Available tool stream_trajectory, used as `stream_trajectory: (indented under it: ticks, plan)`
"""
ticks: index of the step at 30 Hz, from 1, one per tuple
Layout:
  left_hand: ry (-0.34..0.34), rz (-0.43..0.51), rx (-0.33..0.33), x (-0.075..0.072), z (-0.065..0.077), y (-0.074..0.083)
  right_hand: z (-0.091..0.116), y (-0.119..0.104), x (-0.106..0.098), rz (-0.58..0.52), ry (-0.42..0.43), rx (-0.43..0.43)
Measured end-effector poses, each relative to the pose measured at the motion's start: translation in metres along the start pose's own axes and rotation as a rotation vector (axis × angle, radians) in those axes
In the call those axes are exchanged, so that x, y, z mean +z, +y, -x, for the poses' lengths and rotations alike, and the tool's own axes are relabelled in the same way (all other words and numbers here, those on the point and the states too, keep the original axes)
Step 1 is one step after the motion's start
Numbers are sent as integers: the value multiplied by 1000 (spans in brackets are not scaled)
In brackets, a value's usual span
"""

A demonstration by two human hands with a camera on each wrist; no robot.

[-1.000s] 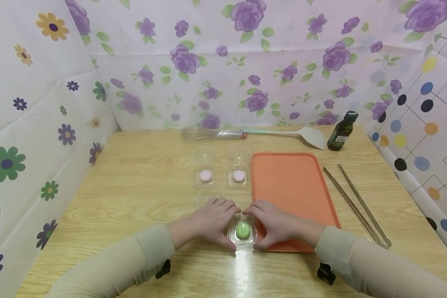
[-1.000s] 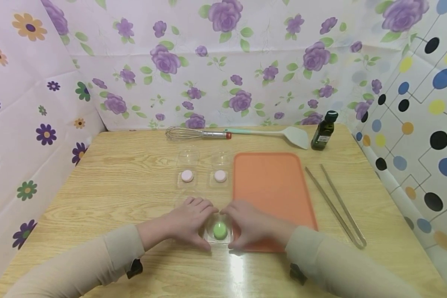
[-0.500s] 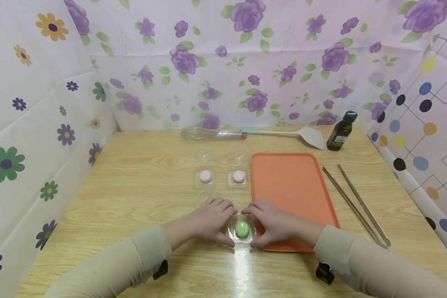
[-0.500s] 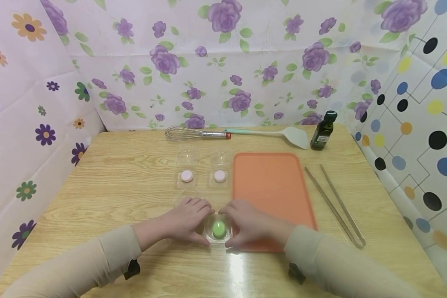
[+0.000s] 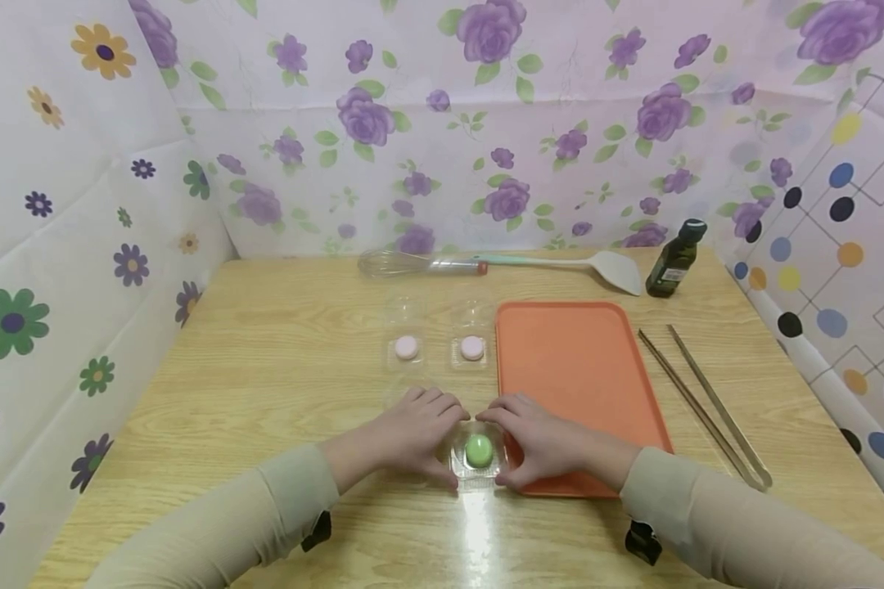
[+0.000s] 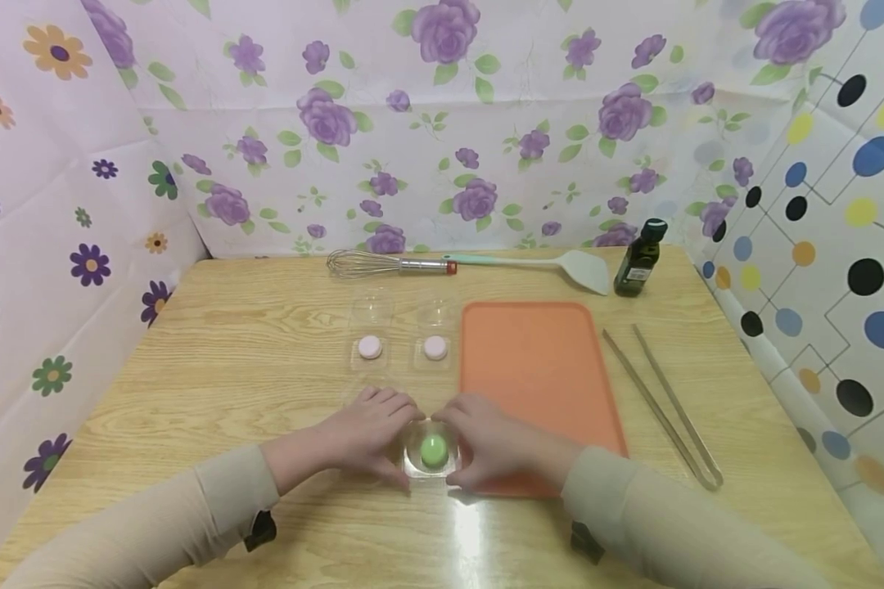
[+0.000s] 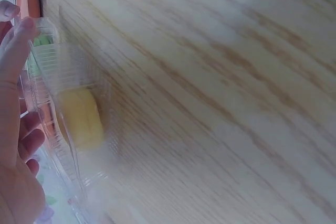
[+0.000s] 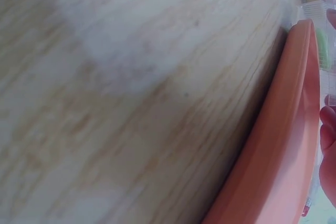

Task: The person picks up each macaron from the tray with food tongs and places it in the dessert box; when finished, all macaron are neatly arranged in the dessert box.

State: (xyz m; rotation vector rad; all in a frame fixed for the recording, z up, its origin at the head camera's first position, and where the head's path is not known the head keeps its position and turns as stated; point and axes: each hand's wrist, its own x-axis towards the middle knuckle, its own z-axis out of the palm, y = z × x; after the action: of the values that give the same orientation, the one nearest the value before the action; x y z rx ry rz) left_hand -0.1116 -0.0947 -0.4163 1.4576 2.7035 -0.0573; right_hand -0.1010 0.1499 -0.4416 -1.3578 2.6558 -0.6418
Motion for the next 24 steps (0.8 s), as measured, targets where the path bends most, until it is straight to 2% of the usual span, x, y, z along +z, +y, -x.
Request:
stream_trajectory:
  ticks: [8,15,24]
  plan:
    - [-5,-24,22,-2,-2,2,1,-3,1,-68,-7,42]
    - [-24,57,-30,-3,1,1,-4,-6,3,-75,-11,70]
    - [-21,74,-58,-2,0,0,-7,-11,-4,-89,-35,107]
